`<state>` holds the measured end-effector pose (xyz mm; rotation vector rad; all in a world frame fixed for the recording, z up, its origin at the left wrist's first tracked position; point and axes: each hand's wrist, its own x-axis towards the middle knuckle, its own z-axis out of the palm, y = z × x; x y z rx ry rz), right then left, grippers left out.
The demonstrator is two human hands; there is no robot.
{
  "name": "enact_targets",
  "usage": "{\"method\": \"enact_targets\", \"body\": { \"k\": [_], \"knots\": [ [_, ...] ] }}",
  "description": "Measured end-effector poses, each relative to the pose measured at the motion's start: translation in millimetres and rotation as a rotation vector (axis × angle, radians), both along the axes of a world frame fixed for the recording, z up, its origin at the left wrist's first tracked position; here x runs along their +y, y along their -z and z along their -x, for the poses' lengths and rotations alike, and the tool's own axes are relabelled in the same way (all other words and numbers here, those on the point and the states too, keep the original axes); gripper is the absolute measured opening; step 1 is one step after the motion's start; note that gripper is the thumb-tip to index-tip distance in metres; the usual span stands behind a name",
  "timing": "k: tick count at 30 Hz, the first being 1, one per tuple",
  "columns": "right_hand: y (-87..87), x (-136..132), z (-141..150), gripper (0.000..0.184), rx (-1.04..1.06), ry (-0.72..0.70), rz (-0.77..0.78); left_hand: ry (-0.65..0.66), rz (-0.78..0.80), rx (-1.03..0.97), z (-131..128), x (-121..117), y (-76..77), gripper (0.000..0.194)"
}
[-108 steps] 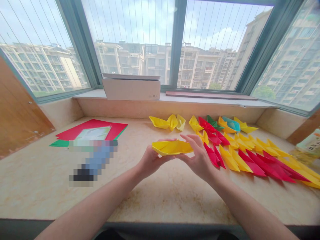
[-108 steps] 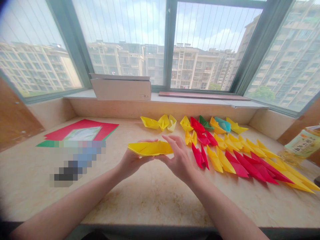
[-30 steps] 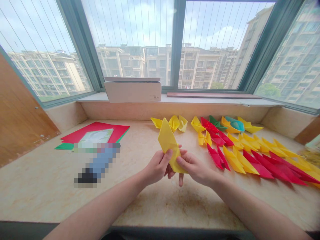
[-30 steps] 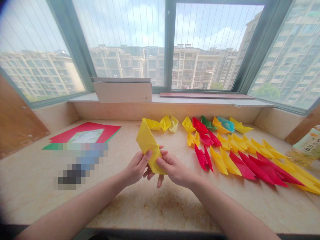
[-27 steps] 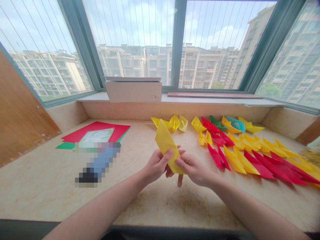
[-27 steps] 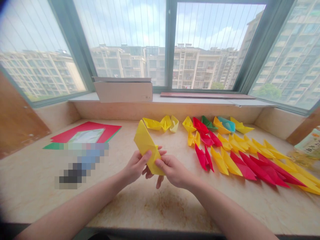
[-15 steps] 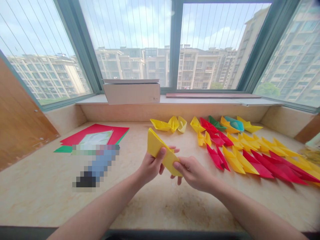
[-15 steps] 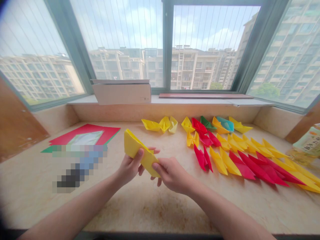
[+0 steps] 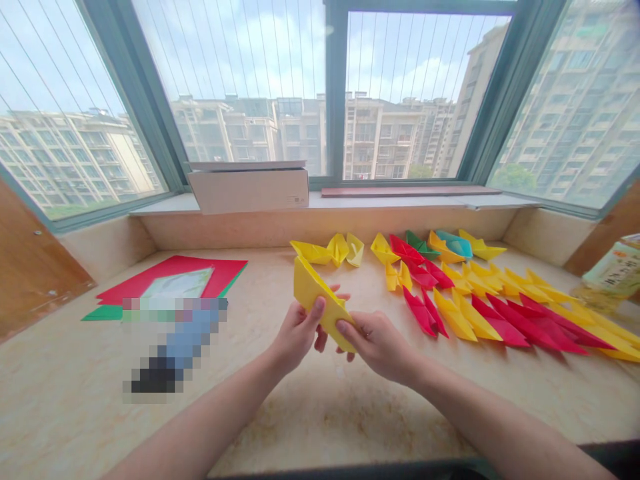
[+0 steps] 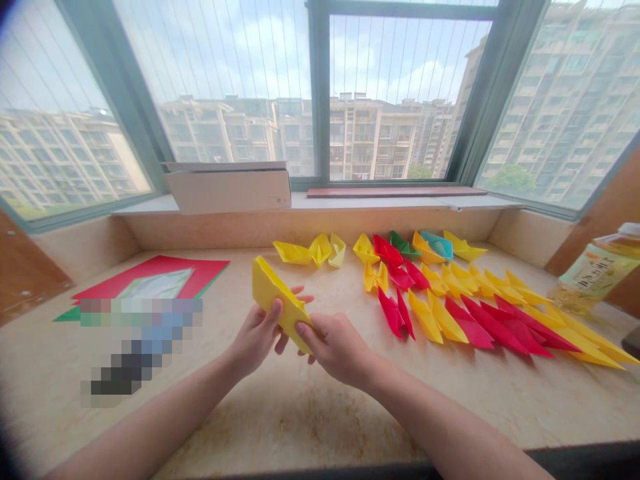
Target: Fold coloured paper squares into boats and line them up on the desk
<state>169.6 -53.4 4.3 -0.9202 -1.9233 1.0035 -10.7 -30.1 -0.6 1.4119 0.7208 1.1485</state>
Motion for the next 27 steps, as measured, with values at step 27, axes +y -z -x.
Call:
{"method": "enact_targets", "body": {
  "k": [27],
  "knots": [
    [-4.3, 14, -8, 0.042, 0.151, -0.014, 0.132, 0.013, 0.044, 0.223, -7, -3, -4.9, 0.056]
  ]
}}
